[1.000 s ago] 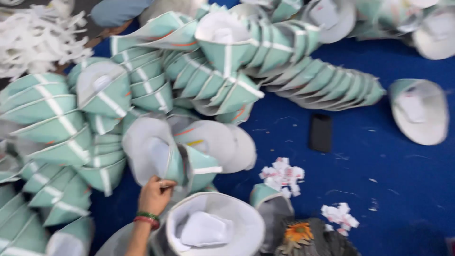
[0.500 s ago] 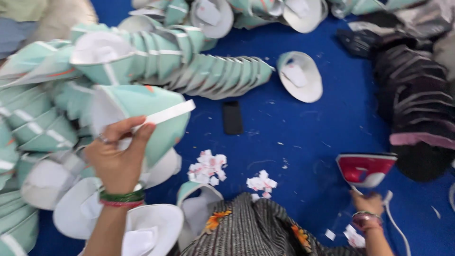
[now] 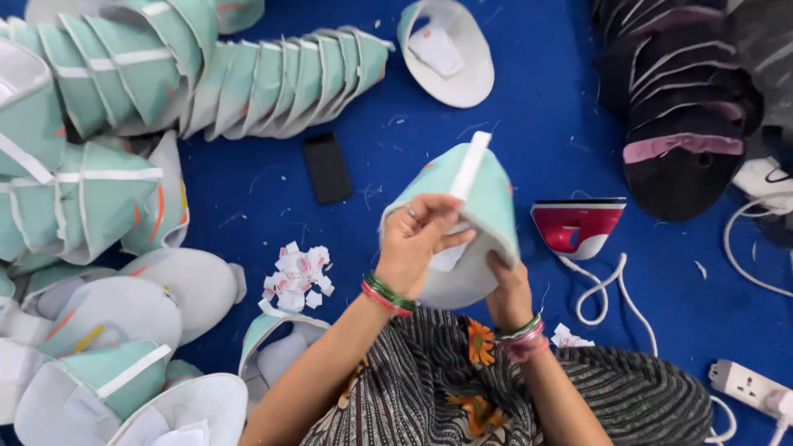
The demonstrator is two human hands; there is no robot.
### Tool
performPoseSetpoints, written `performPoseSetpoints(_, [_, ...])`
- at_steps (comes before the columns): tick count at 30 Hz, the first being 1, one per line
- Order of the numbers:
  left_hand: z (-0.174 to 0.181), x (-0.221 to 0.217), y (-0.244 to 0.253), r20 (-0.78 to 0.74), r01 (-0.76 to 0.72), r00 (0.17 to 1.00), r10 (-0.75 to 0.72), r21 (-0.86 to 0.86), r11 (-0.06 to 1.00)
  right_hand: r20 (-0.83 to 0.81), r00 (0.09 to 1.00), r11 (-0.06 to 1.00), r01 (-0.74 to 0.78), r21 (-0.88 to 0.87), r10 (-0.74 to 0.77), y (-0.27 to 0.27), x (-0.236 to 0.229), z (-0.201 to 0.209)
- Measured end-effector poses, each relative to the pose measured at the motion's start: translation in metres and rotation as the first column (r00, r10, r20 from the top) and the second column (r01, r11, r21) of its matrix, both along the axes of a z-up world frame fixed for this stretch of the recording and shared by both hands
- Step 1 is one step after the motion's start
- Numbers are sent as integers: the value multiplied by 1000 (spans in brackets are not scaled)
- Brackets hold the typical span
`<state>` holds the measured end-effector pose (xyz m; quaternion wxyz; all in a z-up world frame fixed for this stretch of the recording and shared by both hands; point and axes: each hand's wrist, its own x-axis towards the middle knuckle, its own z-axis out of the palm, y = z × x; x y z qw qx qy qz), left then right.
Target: Ironing labels onto the interior of shoe upper components in a factory setting.
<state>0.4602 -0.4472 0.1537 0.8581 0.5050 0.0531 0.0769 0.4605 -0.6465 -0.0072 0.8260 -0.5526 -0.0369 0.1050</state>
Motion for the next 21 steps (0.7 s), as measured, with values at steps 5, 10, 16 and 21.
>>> performPoseSetpoints(5, [-48, -13, 27, 204, -37, 970, -134, 664, 747, -419, 885, 920, -26, 390, 202, -11, 9, 21])
performPoseSetpoints(10, [-122, -19, 12, -131, 27, 991, 10, 280, 960, -378, 870, 767, 0, 642, 317, -22, 10, -4])
performPoseSetpoints(16, [-71, -40, 14, -332, 416, 908, -256, 641, 644, -283, 868, 736, -128, 665, 407, -17, 23, 32])
performPoseSetpoints(21, [-27, -29, 10, 131, 52, 885, -446, 926, 375, -381, 830, 789, -110, 605, 408, -32, 22, 44])
